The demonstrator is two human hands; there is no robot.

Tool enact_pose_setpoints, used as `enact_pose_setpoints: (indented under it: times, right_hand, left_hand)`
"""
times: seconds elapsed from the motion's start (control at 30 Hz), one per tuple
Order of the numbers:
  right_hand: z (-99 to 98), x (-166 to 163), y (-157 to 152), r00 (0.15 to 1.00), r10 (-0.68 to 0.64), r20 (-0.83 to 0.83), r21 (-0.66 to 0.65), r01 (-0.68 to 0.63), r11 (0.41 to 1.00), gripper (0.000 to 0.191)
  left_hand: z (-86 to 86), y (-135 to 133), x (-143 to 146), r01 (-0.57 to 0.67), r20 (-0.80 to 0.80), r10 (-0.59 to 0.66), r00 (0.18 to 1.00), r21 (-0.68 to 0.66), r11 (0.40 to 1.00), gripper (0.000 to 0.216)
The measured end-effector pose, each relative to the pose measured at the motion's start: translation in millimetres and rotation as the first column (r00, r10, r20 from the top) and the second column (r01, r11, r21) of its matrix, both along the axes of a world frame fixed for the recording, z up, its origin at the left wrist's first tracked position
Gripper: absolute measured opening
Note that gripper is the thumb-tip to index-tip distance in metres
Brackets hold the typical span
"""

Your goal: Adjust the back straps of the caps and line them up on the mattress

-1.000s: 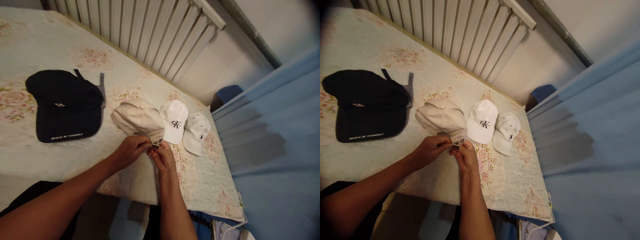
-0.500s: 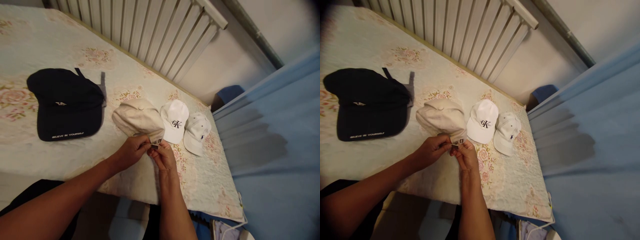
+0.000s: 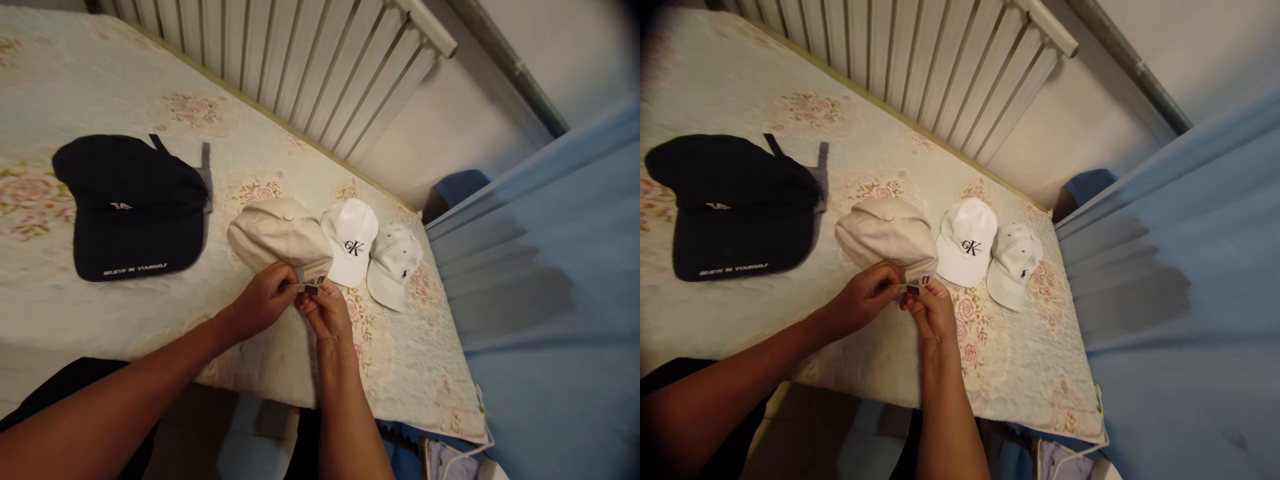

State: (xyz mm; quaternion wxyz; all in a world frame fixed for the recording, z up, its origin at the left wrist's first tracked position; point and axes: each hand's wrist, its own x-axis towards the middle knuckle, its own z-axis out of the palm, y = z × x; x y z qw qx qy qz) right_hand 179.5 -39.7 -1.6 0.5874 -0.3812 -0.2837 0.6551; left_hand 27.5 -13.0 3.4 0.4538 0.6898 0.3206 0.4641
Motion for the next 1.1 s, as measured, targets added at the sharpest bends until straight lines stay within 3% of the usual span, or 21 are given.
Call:
enact_pose_setpoints:
  times: [0.27,0.47,0.67,0.87,1.1]
  right_hand:
    - [-0.9,-3,0,1.000,-0.007,0.011,-0.036,0.007,0.999,0.027]
    - [-1.5,-3,1,1.000,-0.002,-0.009,-0.040,0.001,0.999,0.026]
    - [-0.3,2,0,0.999,-0.028,-0.015,-0.006,0.028,1.000,0.025]
    - [-2.8,-2,0,1.000,-0.027,0.010,-0.001,0.027,1.000,0.023]
    - [-5.8,-9,-1,1.000,-0.017,0.014,-0.031,0.017,0.999,0.023]
  left_hand:
    - [2.1,-3,0,0.083,-0.022,-0.086,0.996,-0.113,0.990,0.016]
    - [4.9,-2,-3,0.048,-0.094,-0.051,0.994,-0.038,0.998,0.018]
    - [1.9,-1,-6,0.040,-0.147,-0.016,0.989,0.161,0.986,0.020]
    - [-1.4,-4,-4,-0.029,-0.075,0.026,0.997,-0.044,0.999,0.007]
    - [1.9,-6,-3,-0.072,-0.024,0.069,0.997,-0.107,0.992,0.001]
